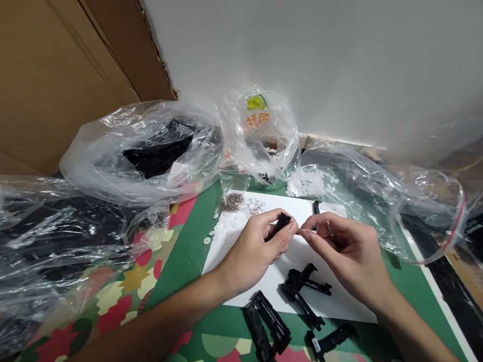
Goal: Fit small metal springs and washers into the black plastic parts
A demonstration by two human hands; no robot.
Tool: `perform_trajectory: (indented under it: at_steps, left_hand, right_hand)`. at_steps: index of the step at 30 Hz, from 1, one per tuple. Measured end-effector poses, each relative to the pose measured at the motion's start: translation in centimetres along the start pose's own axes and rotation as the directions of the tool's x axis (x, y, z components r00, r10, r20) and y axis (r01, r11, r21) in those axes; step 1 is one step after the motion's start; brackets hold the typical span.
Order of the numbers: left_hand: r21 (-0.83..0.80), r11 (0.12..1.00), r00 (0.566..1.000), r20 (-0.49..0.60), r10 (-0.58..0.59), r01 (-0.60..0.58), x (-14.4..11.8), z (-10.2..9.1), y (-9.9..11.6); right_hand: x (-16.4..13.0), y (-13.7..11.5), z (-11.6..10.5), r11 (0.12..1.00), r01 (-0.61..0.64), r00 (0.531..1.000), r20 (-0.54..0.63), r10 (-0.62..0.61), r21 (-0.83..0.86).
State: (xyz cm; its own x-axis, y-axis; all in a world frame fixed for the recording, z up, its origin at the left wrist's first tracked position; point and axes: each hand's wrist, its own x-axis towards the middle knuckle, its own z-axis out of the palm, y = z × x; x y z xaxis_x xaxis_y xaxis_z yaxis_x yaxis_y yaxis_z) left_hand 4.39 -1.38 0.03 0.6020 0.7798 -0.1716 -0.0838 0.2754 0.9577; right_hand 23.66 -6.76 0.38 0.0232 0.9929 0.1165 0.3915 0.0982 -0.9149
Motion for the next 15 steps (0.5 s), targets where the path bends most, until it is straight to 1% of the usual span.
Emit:
perform_trajectory:
  at_steps: [4,8,11,15]
  left_hand:
    - [0.135,0.987,0.995,-0.026,0.094,-0.089,0.0,-0.2,-0.2]
    - [0.279,0.943,0.979,-0.041,0.197,-0.179,0.0,-0.3,0.0]
    - [0.329,0.923,0.974,-0.036,0.222,-0.198,-0.1,-0.2,0.0]
    - [0.351,0.914,0.969,-0.057,0.240,-0.205,-0.1,-0.3,-0.1]
  right_hand:
    - [0.0,0.0,0.6,0.995,-0.061,0.998,-0.011,0.062,0.077]
    - [-0.1,0.0,1.1,0.983,-0.102,0.993,-0.051,0.110,0.150]
    - [0.0,0.0,1.3,0.981,-0.105,0.992,-0.052,0.115,0.166]
    - [0.0,0.0,1.3,0.974,-0.124,0.990,-0.045,0.135,0.188]
